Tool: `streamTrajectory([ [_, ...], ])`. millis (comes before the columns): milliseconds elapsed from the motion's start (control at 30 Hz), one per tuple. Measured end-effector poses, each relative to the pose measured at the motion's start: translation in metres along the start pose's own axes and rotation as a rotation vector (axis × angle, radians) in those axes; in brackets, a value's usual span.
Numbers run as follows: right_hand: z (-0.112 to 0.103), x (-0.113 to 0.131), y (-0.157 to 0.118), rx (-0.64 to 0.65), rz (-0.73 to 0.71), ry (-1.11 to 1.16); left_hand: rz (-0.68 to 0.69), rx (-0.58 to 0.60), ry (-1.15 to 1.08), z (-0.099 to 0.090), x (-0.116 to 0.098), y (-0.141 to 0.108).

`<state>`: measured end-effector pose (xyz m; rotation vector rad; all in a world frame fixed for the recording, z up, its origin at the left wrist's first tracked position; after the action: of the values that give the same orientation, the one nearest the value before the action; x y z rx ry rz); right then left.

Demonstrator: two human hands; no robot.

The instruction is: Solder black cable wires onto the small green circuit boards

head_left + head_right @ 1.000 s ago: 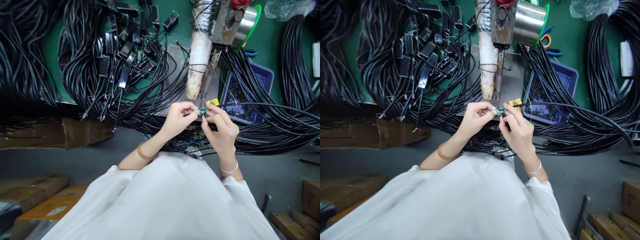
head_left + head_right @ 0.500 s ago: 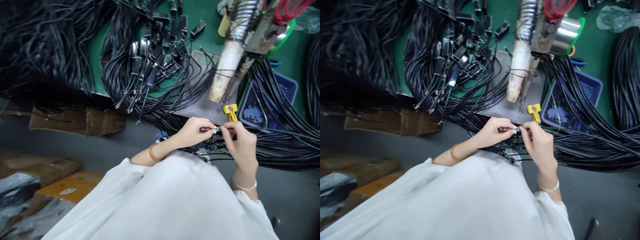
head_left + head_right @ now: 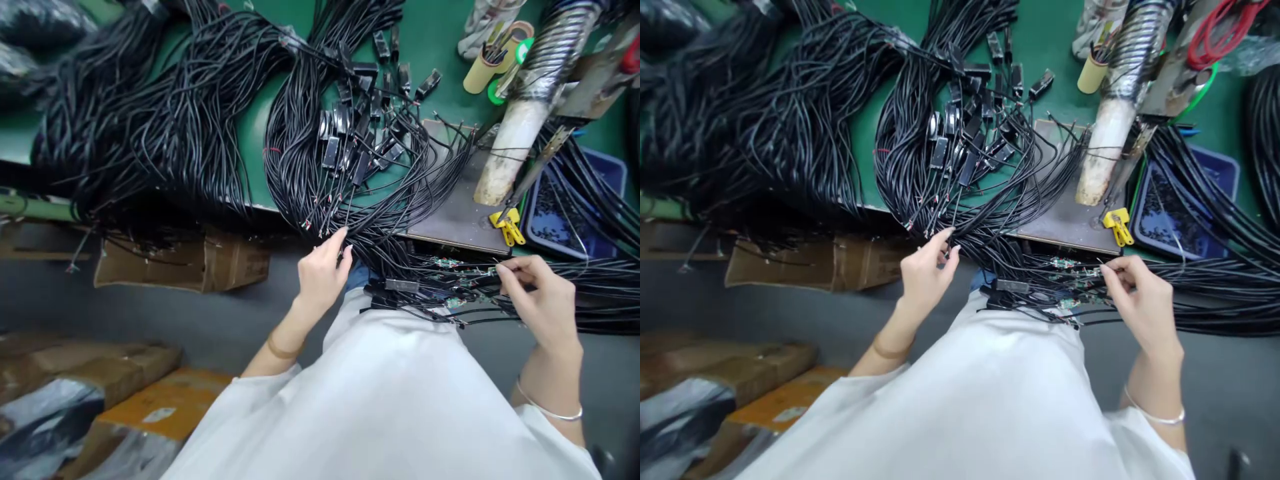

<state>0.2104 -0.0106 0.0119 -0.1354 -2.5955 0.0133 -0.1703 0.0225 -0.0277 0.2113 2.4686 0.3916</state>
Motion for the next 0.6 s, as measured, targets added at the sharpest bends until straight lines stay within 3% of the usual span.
streamTrajectory([
  [100,0.001,-0.002,-0.001,0.012,0.085,0.042,-0.035,-0.169,-0.244,0.003,-0.001,0.000],
  [233,0.005,-0.001,-0.003,0.013,0.126,0.110,-0.174,-0.320,-0.752,-0.027,-0.011,0.016],
  [333,0.008,0.001,-0.006,0.006,0.122,0.171,-0.079,-0.374,-0.803,-0.056,-0.026,0.033],
  [400,0.007,0.004,-0.010,-0.002,0.099,0.234,0.081,-0.371,-0.705,-0.067,-0.040,0.042],
  [500,-0.001,0.010,-0.016,-0.045,0.057,0.329,0.360,-0.336,-0.554,-0.059,-0.069,0.050],
  [600,-0.008,0.016,-0.014,-0.096,-0.014,0.413,0.473,-0.207,-0.581,-0.021,-0.103,0.051],
])
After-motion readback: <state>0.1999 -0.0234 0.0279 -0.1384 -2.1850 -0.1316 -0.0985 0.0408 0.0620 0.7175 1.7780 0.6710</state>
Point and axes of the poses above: each hand's wrist, its own y-axis towards the middle knuckle, its own z-axis out of the palm, x = y × z, the point moved 3 cm from there along y, towards the middle knuckle, and after that the axes turned 1 degree about -z, right-handed, at the moved point
